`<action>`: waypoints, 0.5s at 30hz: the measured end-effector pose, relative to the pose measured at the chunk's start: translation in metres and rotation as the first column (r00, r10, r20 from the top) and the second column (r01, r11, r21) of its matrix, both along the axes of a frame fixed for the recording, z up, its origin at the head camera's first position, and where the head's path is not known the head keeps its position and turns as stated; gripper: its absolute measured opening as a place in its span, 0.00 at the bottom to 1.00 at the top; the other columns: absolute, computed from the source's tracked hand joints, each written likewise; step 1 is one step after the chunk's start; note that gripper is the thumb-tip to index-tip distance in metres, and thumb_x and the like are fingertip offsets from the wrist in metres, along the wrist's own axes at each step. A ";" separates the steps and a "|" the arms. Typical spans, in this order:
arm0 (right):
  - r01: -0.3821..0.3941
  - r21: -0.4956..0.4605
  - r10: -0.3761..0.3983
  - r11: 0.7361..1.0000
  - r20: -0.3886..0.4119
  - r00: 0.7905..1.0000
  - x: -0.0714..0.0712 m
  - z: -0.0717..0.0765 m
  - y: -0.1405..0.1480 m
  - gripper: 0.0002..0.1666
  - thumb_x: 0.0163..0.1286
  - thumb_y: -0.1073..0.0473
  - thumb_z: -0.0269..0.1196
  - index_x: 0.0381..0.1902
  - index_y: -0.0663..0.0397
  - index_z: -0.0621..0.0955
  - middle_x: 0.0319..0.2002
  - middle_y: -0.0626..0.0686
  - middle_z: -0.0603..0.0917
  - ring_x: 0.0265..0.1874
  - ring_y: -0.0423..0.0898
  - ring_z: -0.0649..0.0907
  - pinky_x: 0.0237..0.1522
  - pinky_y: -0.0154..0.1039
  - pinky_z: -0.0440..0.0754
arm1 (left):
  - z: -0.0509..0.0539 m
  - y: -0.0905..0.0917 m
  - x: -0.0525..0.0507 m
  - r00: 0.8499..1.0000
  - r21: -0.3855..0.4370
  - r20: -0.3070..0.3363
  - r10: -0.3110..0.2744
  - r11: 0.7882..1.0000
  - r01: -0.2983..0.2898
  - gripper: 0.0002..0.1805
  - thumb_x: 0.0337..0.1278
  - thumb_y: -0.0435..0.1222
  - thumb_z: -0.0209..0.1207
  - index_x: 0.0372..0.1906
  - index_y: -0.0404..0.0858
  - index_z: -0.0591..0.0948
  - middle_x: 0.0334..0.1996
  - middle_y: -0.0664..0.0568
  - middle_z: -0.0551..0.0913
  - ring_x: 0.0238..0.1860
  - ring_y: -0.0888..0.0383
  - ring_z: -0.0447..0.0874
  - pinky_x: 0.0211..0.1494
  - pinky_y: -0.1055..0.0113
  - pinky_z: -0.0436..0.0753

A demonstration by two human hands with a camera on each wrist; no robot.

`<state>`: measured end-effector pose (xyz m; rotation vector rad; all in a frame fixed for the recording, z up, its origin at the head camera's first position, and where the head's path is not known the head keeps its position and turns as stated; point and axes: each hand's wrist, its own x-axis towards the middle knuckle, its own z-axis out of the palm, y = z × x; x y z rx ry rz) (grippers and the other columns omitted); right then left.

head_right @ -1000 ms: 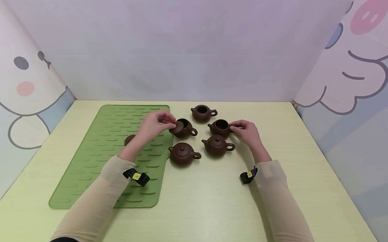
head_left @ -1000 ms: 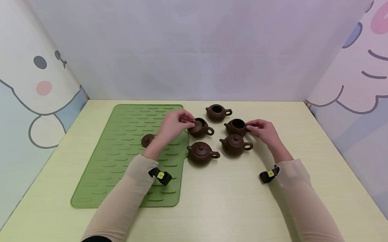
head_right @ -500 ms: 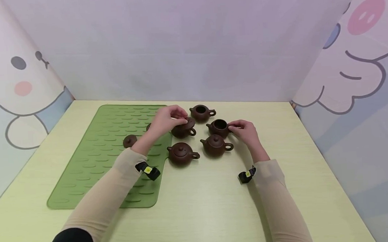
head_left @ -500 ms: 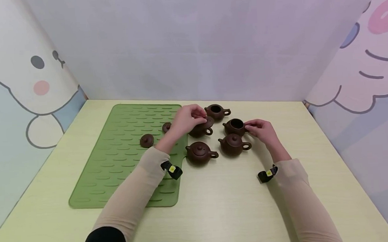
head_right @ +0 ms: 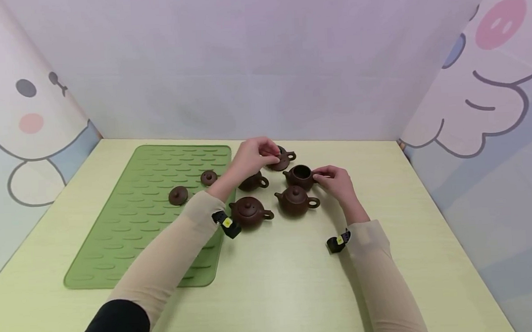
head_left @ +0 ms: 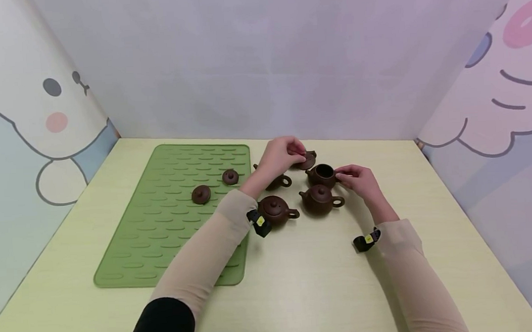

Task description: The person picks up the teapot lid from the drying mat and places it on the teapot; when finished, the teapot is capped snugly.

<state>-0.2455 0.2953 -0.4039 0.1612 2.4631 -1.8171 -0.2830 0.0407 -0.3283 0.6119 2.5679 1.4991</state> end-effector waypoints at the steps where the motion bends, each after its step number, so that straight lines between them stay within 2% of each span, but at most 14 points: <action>1: 0.001 0.001 -0.001 1.000 -0.001 1.000 0.000 0.000 0.000 0.24 0.73 0.65 0.59 0.61 0.77 0.72 0.30 0.29 0.82 0.34 0.24 0.82 0.45 0.24 0.84 | 0.000 0.004 -0.001 1.000 -0.003 -0.001 0.000 1.000 0.000 0.09 0.59 0.31 0.67 0.44 0.36 0.83 0.44 0.46 0.88 0.46 0.55 0.86 0.50 0.70 0.83; 9: -0.004 0.027 0.004 1.000 -0.006 1.000 0.001 0.001 0.001 0.25 0.73 0.63 0.61 0.61 0.75 0.74 0.31 0.28 0.82 0.36 0.25 0.82 0.45 0.24 0.83 | -0.004 0.031 -0.008 1.000 -0.048 -0.009 0.025 0.999 -0.026 0.08 0.59 0.32 0.67 0.42 0.38 0.84 0.42 0.49 0.88 0.44 0.57 0.86 0.48 0.71 0.83; 15: -0.009 0.049 0.009 0.999 -0.013 1.000 0.001 0.002 0.000 0.25 0.73 0.61 0.61 0.60 0.74 0.75 0.31 0.28 0.81 0.35 0.25 0.82 0.42 0.22 0.83 | -0.011 0.044 -0.011 0.999 -0.065 0.005 0.041 0.997 -0.041 0.06 0.59 0.33 0.67 0.41 0.40 0.84 0.41 0.51 0.87 0.43 0.58 0.85 0.46 0.69 0.82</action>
